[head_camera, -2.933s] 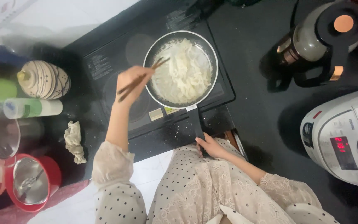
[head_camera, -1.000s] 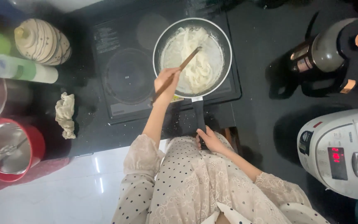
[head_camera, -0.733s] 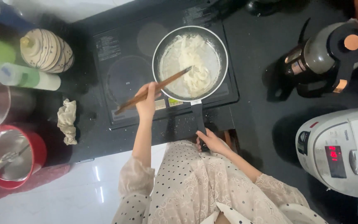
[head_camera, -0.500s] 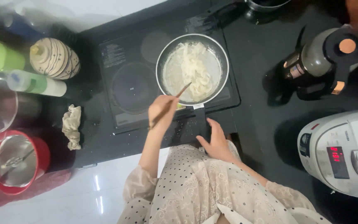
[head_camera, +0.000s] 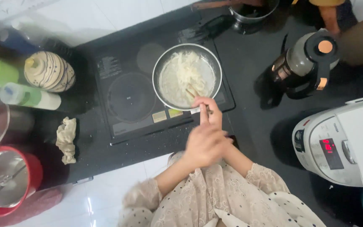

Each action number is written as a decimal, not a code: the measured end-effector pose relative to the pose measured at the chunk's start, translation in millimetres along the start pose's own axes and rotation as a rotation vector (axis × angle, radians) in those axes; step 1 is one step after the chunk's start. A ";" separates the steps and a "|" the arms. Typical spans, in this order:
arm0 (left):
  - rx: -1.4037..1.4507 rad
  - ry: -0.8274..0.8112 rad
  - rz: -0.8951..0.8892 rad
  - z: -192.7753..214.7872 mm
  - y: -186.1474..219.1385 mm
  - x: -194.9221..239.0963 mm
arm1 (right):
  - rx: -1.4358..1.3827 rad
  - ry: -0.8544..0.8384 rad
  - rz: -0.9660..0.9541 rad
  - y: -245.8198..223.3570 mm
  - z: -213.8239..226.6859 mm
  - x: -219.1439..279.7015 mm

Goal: Stirring noodles in a pan on an induction stove using wooden chopsticks to ensure even cooking.

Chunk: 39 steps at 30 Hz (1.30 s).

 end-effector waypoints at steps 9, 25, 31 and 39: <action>0.599 -0.072 -0.570 -10.3 88.4 -4.1 | -0.086 0.148 0.099 53.2 19.6 -18.3; 0.579 -0.274 -0.142 -67.4 10.2 100.3 | 0.015 0.212 0.048 50.8 46.2 -18.6; 0.332 -0.245 0.255 0.9 -45.2 -8.3 | 0.068 0.158 -0.016 52.3 42.0 -2.4; 0.040 -0.290 0.448 -45.8 -83.9 25.0 | 0.357 -0.135 0.081 62.2 12.9 33.1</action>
Point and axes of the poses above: each hand's wrist, its own x-axis away from the middle knuckle, its own z-axis out of the back of the hand, y = z × x, the point moved 1 cm from there along -x, towards the middle knuckle, and after that the axes turned 14 degrees about -z, right-handed, at the moved point
